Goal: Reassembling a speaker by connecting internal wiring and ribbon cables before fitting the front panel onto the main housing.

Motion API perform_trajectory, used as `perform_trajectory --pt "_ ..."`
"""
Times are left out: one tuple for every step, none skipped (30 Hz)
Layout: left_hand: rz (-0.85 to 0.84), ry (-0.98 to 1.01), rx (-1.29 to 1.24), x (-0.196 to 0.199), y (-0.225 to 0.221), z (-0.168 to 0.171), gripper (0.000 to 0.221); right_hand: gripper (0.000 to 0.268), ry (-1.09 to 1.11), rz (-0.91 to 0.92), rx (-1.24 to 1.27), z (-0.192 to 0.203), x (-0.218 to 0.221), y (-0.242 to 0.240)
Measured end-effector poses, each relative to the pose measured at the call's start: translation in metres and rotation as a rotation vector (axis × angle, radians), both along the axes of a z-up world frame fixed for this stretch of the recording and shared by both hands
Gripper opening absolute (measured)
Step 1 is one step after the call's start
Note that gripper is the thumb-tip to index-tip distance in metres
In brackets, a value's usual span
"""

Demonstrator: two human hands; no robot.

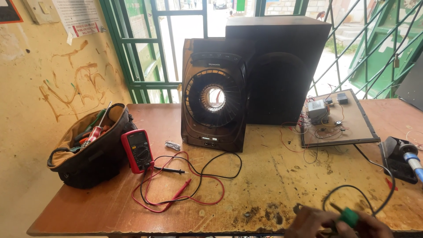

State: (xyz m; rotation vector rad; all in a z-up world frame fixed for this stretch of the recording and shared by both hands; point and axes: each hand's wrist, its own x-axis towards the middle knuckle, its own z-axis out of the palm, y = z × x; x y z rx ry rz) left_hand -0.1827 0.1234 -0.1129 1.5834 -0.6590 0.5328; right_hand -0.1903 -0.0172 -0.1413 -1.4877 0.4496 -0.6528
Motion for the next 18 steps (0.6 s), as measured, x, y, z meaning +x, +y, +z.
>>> perform_trajectory --pt "0.002 -0.002 0.0 0.006 0.011 0.007 0.038 0.044 -0.002 0.002 0.0 0.023 0.0 0.023" --pt "-0.06 0.005 0.005 0.011 0.021 0.014 0.03 0.038 -0.041 -0.01 0.024 0.045 -0.001 0.046" --pt "-0.121 0.013 0.012 0.017 0.032 0.021 0.03 0.032 -0.08 -0.021 0.05 0.067 -0.002 0.069" --pt "-0.119 0.013 0.012 0.018 0.043 0.038 0.03 0.032 -0.08 -0.019 0.051 0.092 0.001 0.087" --pt "-0.141 0.064 -0.022 0.019 0.053 0.054 0.036 0.033 -0.044 -0.055 0.07 0.118 0.003 0.105" --pt "-0.164 0.115 -0.056 0.02 0.063 0.07 0.043 0.034 -0.009 -0.091 0.089 0.143 0.005 0.122" --pt "-0.163 0.117 -0.054 0.027 0.069 0.074 0.043 0.034 -0.007 -0.091 0.091 0.138 0.02 0.117" --pt "-0.083 0.148 -0.093 0.034 0.075 0.078 0.042 0.034 -0.074 -0.021 0.095 0.133 0.034 0.112" --pt "-0.004 0.177 -0.131 0.041 0.081 0.083 0.043 0.034 -0.142 0.048 0.1 0.129 0.049 0.107" --pt "-0.004 0.178 -0.129 0.056 0.088 0.084 0.043 0.034 -0.14 0.048 0.101 0.136 0.057 0.11" --pt "0.145 0.103 -0.132 0.07 0.095 0.085 0.041 0.033 -0.12 0.092 0.121 0.144 0.065 0.112" --pt "0.293 0.026 -0.133 0.085 0.102 0.086 0.04 0.032 -0.099 0.137 0.141 0.152 0.073 0.115" --pt "0.293 0.028 -0.13 0.103 0.107 0.088 0.04 0.032 -0.097 0.136 0.144 0.155 0.082 0.117" --pt "0.403 0.041 -0.074 0.12 0.112 0.09 0.056 0.036 -0.064 0.169 0.117 0.158 0.091 0.118" --pt "0.513 0.052 -0.018 0.138 0.117 0.092 0.072 0.04 -0.03 0.202 0.089 0.161 0.101 0.119" --pt "0.511 0.054 -0.015 0.148 0.118 0.096 0.072 0.04 -0.027 0.2 0.092 0.148 0.117 0.118" --pt "0.562 0.047 0.032 0.158 0.118 0.099 0.085 0.047 -0.113 0.216 0.113 0.135 0.133 0.116" --pt "0.612 0.04 0.078 0.169 0.118 0.103 0.097 0.056 -0.199 0.231 0.133 0.122 0.149 0.113"
